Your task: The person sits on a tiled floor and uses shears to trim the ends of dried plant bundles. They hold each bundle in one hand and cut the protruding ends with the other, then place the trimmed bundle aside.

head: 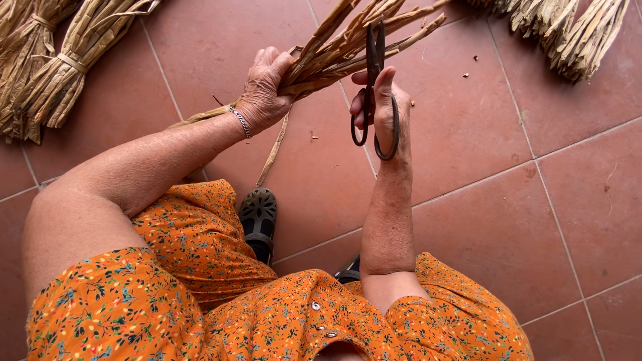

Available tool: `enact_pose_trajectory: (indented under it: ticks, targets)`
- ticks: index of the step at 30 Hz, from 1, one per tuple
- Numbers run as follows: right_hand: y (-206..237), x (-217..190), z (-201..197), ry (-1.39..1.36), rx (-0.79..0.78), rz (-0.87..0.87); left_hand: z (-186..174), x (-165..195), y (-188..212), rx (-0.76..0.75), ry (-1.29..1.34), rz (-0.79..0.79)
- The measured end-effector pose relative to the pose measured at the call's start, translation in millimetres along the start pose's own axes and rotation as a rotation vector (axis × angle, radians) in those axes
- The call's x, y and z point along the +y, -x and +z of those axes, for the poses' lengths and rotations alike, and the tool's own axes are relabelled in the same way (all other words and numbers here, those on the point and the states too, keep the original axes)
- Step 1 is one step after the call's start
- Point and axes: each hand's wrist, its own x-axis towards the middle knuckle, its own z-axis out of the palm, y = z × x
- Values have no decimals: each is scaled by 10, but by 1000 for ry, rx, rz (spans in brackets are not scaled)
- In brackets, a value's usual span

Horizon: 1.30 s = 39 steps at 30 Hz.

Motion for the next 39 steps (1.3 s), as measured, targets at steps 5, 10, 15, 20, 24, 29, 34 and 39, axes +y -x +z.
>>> enact_pose_trajectory:
  ticks: [5, 10, 15, 20, 24, 29, 34, 39]
  targets:
    - [-19, 63, 11, 48, 88, 17, -2, -64, 27, -32, -45, 1]
    - [-84, 177, -27, 175, 101, -59, 19, -121, 63, -59, -107, 6]
    - [-125, 346, -18, 362, 128, -195, 20, -181, 63, -101, -138, -26]
    - [-117, 408, 65, 308, 238, -196, 25, -198, 53, -113, -116, -63]
    - [-82, 311, 26, 310, 162, -293, -2, -212, 48, -94, -122, -96]
    - [-41, 258, 94, 536, 183, -476, -2, -202, 54, -111, -120, -85]
    - [-68, 314, 167, 604, 208, -413, 24, -168, 59, -159, -177, -54]
    - [-80, 381, 169, 548, 230, -324, 29, -153, 43, -165, -195, -47]
